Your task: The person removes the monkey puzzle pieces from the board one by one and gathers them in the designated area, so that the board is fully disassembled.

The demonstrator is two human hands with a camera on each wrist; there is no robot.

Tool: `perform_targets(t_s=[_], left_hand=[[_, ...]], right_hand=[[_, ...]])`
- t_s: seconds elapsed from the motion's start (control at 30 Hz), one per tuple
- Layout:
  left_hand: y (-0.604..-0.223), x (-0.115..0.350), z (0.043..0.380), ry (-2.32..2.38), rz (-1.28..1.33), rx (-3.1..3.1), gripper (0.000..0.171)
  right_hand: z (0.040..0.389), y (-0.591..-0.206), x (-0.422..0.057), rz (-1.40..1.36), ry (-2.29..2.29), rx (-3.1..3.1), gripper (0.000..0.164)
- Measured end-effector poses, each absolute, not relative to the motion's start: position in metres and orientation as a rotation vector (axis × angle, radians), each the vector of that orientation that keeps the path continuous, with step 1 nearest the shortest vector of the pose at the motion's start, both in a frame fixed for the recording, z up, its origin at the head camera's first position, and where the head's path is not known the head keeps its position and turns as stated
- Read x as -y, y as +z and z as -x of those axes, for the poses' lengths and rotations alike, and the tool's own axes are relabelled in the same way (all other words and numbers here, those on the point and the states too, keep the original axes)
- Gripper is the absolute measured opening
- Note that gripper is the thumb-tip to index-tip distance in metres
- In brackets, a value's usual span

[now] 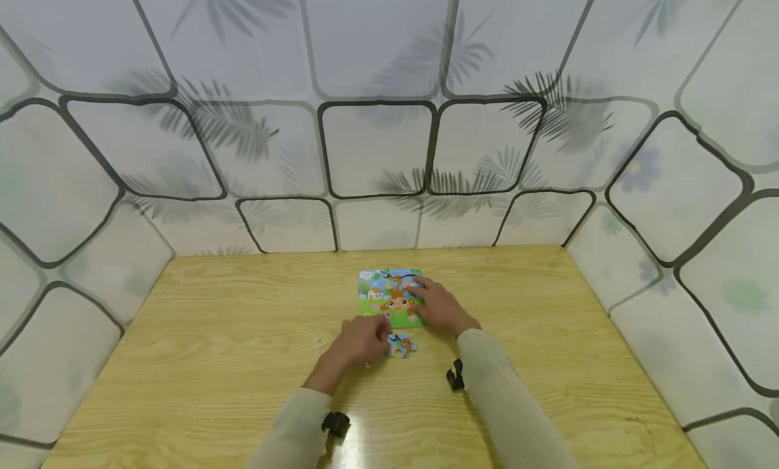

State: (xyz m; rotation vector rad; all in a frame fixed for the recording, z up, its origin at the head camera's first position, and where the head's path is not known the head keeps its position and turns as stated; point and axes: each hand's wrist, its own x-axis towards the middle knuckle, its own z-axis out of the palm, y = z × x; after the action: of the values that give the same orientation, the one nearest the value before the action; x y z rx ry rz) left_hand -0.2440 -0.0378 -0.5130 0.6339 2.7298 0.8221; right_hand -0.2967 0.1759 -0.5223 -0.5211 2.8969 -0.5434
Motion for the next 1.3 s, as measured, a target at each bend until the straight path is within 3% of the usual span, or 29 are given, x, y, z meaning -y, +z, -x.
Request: perform_targets(t_s=[0.37, 0.8, 1.3], left_hand=[[-0.51, 0.031, 0.247, 0.834, -0.613, -2.803, 0.007], [-0.5, 0.038, 0.269, 0.945, -0.531, -2.862, 0.02], [-0.508, 0.01, 0.307, 0.757, -0.443, -2.855, 0.034]], right_hand=[[0.299, -0.521, -0.179, 0.453, -0.592, -2.91, 0.053], [0.295, -0.528, -0.172, 0.28, -0.737, -2.96, 0.064], [0.291, -0.528, -0.18, 0.378, -0.701, -2.992, 0.055]])
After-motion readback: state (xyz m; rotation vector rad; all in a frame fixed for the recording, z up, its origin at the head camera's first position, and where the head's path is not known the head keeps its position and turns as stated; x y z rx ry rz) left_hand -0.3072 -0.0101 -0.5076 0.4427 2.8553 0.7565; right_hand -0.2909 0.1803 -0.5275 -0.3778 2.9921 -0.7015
